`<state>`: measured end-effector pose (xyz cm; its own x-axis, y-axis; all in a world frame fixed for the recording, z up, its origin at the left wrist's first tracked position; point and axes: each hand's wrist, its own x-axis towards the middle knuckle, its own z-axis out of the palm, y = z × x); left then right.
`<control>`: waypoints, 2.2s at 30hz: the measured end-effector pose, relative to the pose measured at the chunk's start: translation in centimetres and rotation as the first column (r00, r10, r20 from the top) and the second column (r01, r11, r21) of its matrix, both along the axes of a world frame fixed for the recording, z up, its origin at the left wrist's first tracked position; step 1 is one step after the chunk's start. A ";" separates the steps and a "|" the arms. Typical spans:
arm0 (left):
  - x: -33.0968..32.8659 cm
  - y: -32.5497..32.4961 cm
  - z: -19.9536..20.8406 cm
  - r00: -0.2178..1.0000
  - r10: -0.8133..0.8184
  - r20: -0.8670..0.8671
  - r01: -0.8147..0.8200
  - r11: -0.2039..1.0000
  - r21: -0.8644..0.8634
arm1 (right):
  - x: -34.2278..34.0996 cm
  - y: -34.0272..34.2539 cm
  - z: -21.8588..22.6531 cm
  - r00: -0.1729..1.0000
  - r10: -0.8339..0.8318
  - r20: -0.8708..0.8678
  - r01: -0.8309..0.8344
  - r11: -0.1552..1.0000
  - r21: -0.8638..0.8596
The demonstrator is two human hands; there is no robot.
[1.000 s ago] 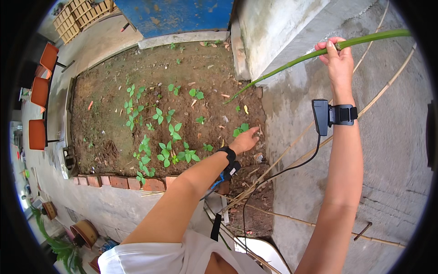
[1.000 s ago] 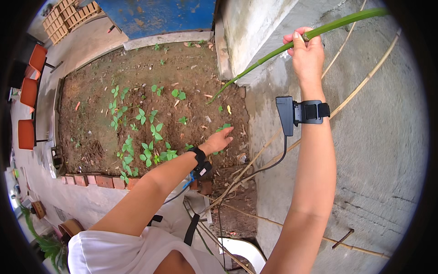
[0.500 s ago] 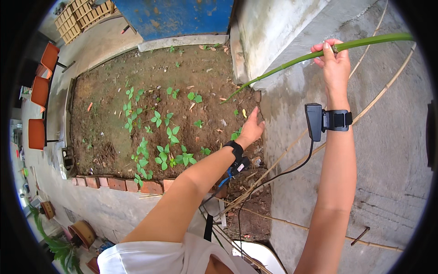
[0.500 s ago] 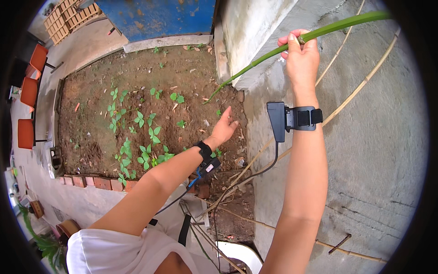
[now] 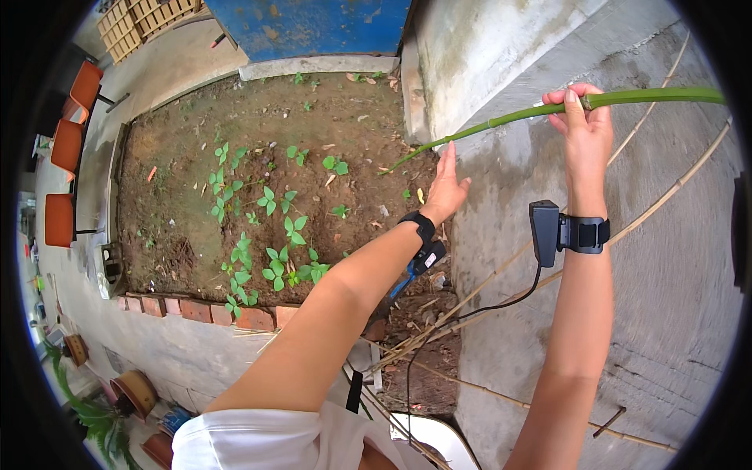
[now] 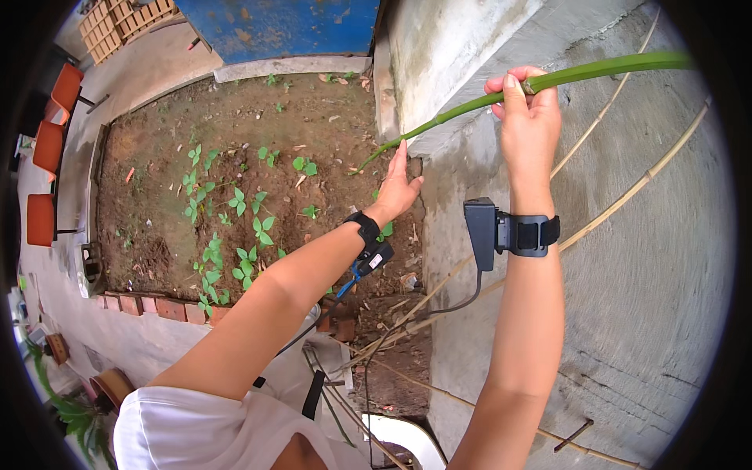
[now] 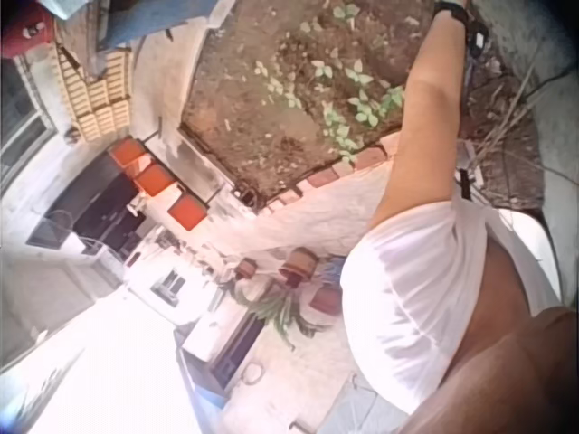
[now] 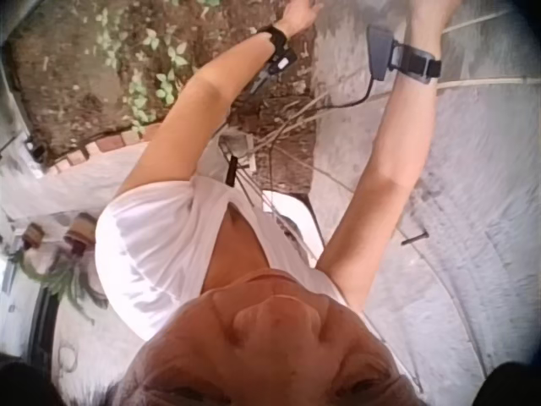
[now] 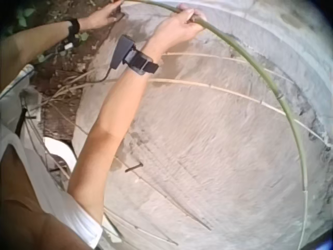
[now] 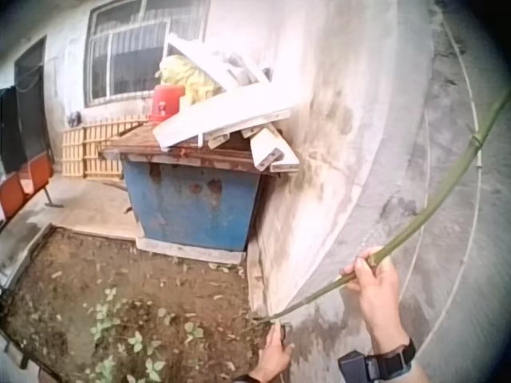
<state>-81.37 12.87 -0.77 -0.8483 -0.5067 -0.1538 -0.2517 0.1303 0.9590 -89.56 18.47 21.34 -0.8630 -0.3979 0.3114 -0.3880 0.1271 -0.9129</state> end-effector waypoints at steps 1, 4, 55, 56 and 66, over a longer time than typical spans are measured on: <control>-0.3 -0.1 -0.2 1.000 0.003 0.002 -0.003 1.000 0.002 | 0.4 -0.3 0.0 1.000 0.003 0.002 -0.003 1.000 0.002; -1.4 -1.0 -0.1 0.995 0.051 -0.088 -0.056 0.997 -0.057 | 1.5 -1.1 0.0 0.999 0.044 -0.018 -0.044 0.999 -0.022; 1.8 -7.0 -0.3 0.984 0.081 -0.158 -0.153 0.839 -0.522 | 6.3 -7.0 -4.7 0.934 0.328 0.142 -0.254 0.889 -0.380; 1.8 -7.2 -0.3 0.984 0.081 -0.158 -0.154 0.831 -0.535 | 6.1 -7.1 -4.7 0.923 0.354 0.154 -0.271 0.878 -0.394; 1.0 -7.7 -1.1 0.990 0.082 -0.114 -0.133 0.811 -0.570 | 4.7 -7.6 -5.4 0.910 0.381 0.163 -0.289 0.865 -0.411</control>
<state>-80.36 5.13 -1.89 -0.7798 -0.5693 0.2604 -0.2222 0.6406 0.7351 -84.86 10.87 15.96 -0.7629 -0.5715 0.3022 -0.1183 -0.3361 -0.9344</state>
